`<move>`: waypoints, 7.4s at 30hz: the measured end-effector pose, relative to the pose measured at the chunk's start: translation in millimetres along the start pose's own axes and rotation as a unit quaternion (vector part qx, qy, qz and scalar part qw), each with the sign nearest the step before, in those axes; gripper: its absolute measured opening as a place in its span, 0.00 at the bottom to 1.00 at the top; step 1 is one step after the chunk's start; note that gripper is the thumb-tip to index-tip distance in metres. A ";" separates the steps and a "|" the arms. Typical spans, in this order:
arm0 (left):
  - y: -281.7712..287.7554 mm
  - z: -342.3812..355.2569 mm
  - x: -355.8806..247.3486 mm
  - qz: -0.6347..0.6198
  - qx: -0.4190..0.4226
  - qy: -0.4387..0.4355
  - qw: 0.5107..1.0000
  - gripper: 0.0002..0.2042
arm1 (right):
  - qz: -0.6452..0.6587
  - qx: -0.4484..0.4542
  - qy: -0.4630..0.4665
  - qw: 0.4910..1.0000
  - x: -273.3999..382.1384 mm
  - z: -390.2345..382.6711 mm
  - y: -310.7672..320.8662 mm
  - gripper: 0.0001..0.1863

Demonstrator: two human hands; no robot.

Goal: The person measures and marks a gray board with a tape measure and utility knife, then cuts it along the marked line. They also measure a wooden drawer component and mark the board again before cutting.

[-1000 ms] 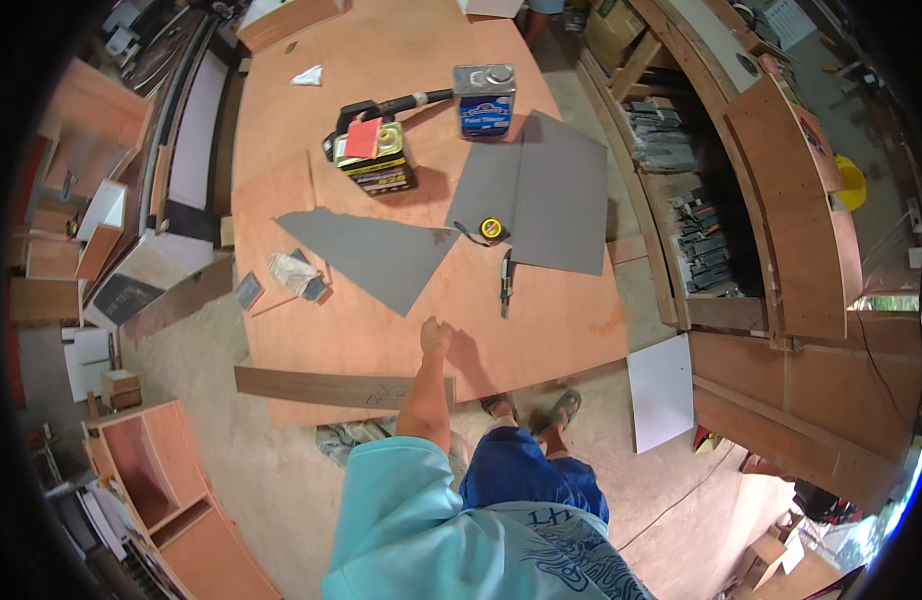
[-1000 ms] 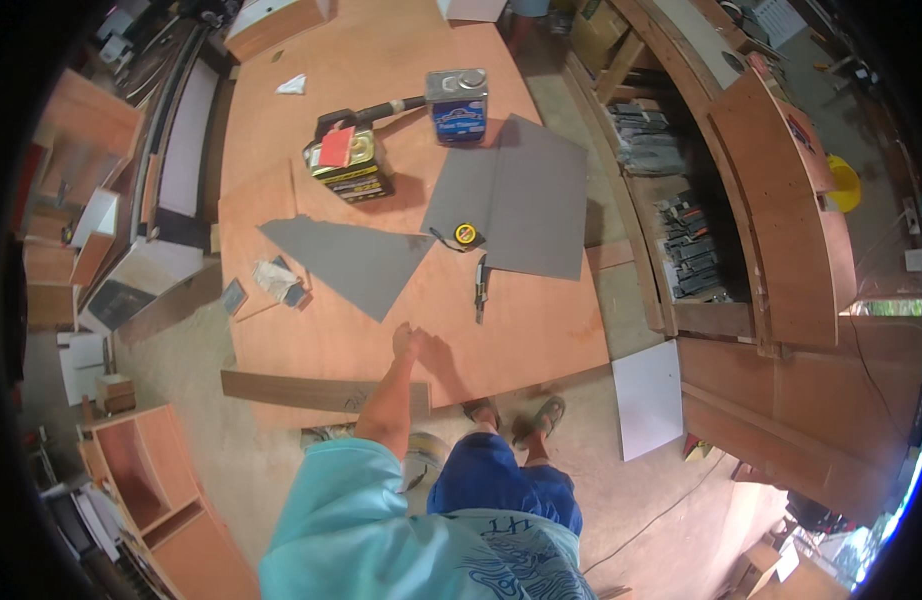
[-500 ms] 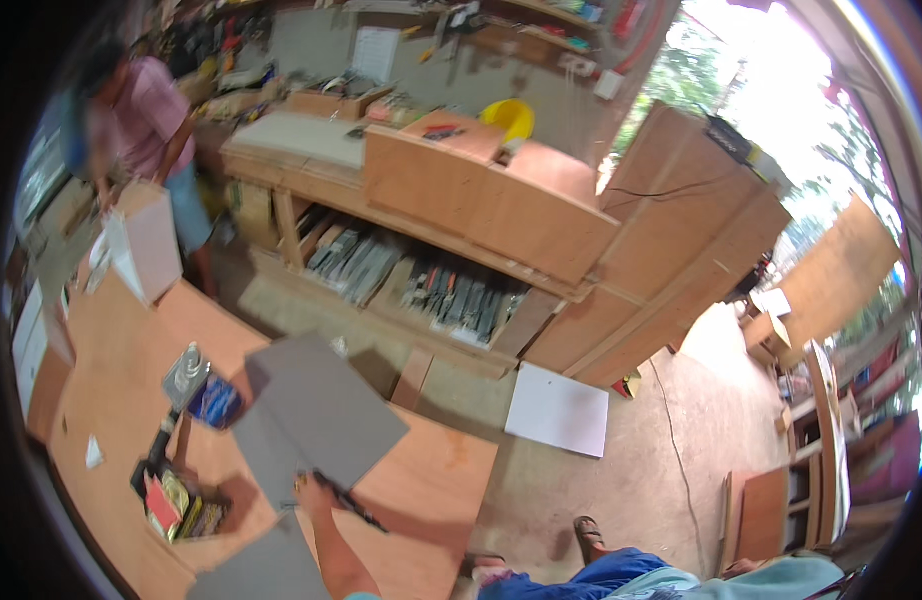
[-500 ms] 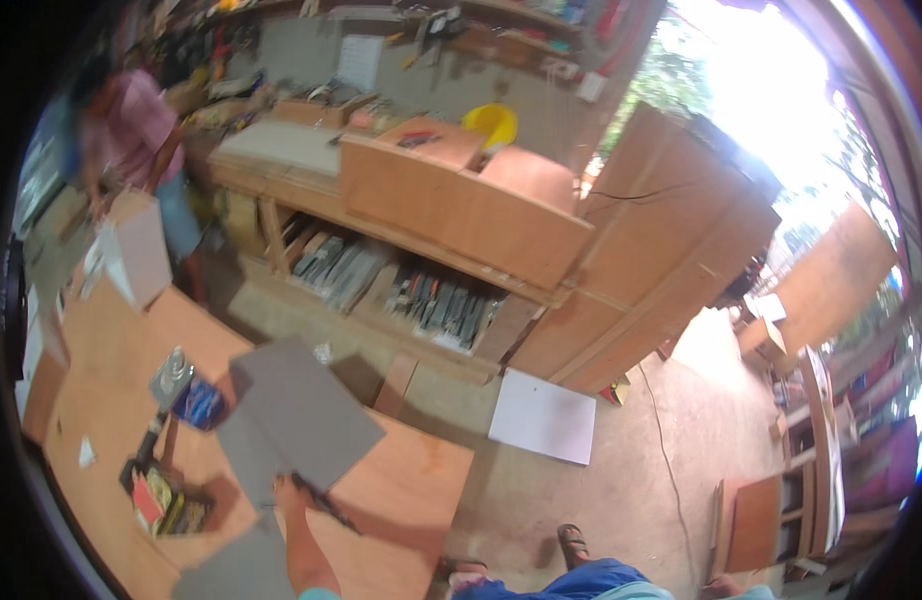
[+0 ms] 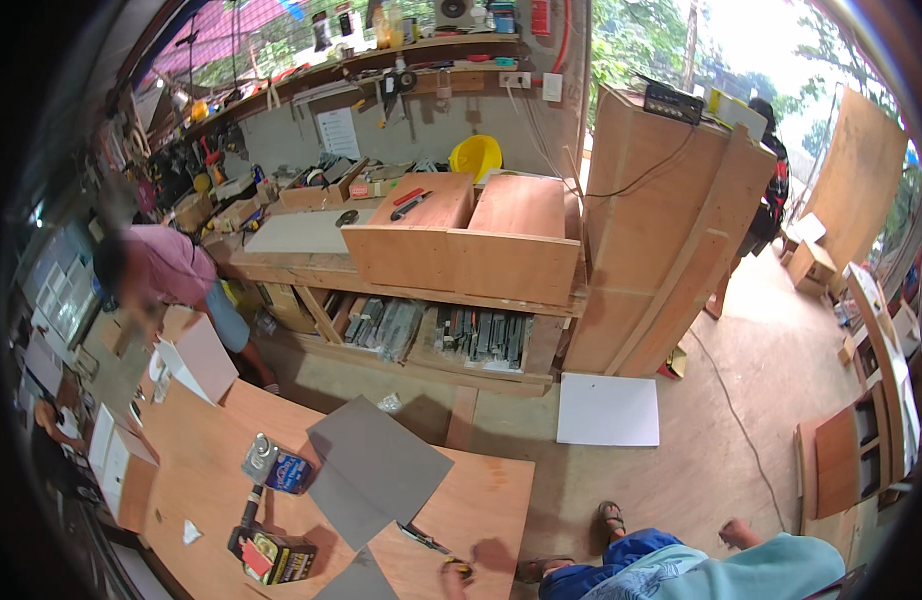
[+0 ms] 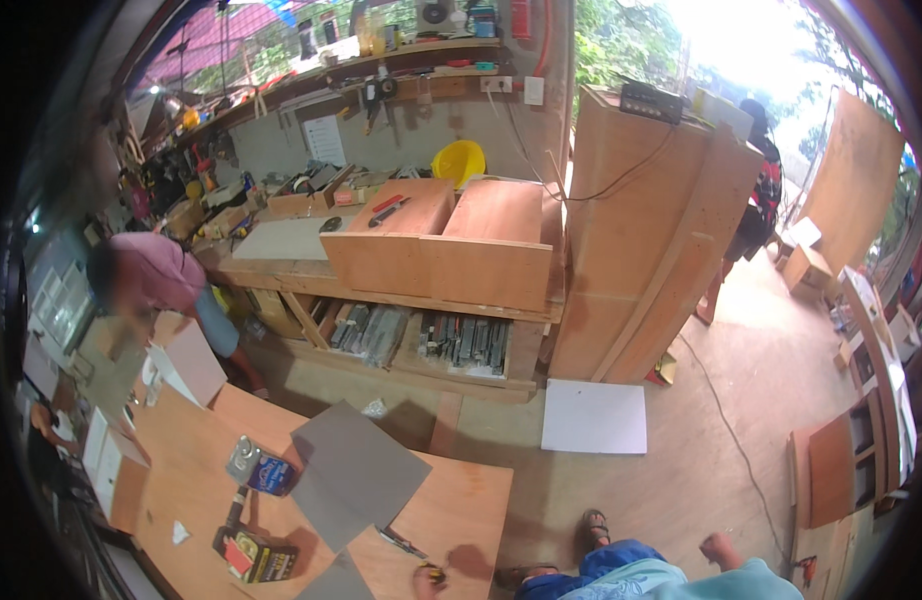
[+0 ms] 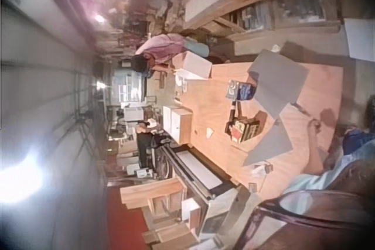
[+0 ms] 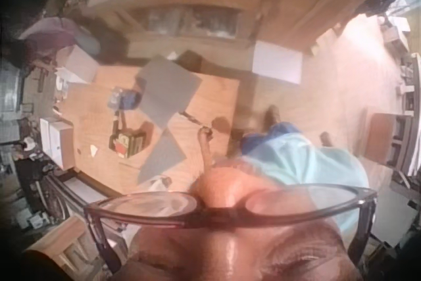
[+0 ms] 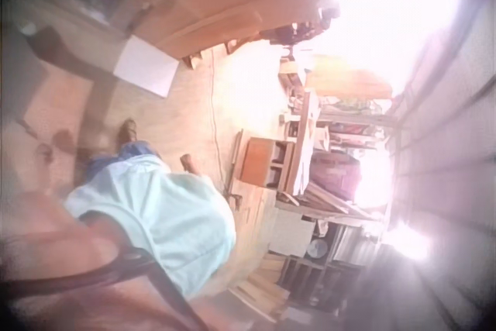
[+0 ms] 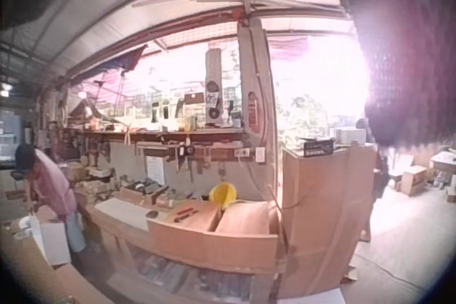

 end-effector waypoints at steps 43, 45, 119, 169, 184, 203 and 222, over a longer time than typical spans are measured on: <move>-731.1 90.6 -447.7 0.798 0.015 -0.443 0.408 0.37 | 0.720 0.426 0.297 0.461 322.0 108.6 186.5 0.28; -729.6 107.7 -451.1 0.816 0.003 -0.419 0.399 0.37 | 0.727 0.418 0.301 0.454 314.5 109.3 181.7 0.28; -740.7 150.2 -455.3 0.822 -0.070 -0.408 0.390 0.13 | 0.028 0.032 0.273 0.961 78.5 179.2 66.4 0.13; -738.6 153.6 -454.8 0.832 -0.086 -0.381 0.394 0.15 | 0.230 0.027 0.247 0.941 90.9 164.8 74.6 0.22; -735.5 140.4 -455.3 0.834 -0.105 -0.389 0.377 0.14 | 0.175 0.052 0.261 0.948 97.3 157.9 77.1 0.25; -738.0 142.9 -453.3 0.814 -0.102 -0.432 0.375 0.09 | 0.244 0.068 0.188 0.949 124.0 185.0 86.5 0.22; -732.0 148.0 -455.8 0.817 -0.064 -0.418 0.391 0.23 | 0.226 0.114 0.230 0.940 183.8 191.1 144.5 0.19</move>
Point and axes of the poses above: each hand's wrist, its own z-axis towards the middle knuckle, its own y-axis out of the back of the hand, x = y × z, the point moved 8 cm from there along z, towards the middle knuckle, and after that the axes turned 14 degrees about x, right-handed, at the moved point
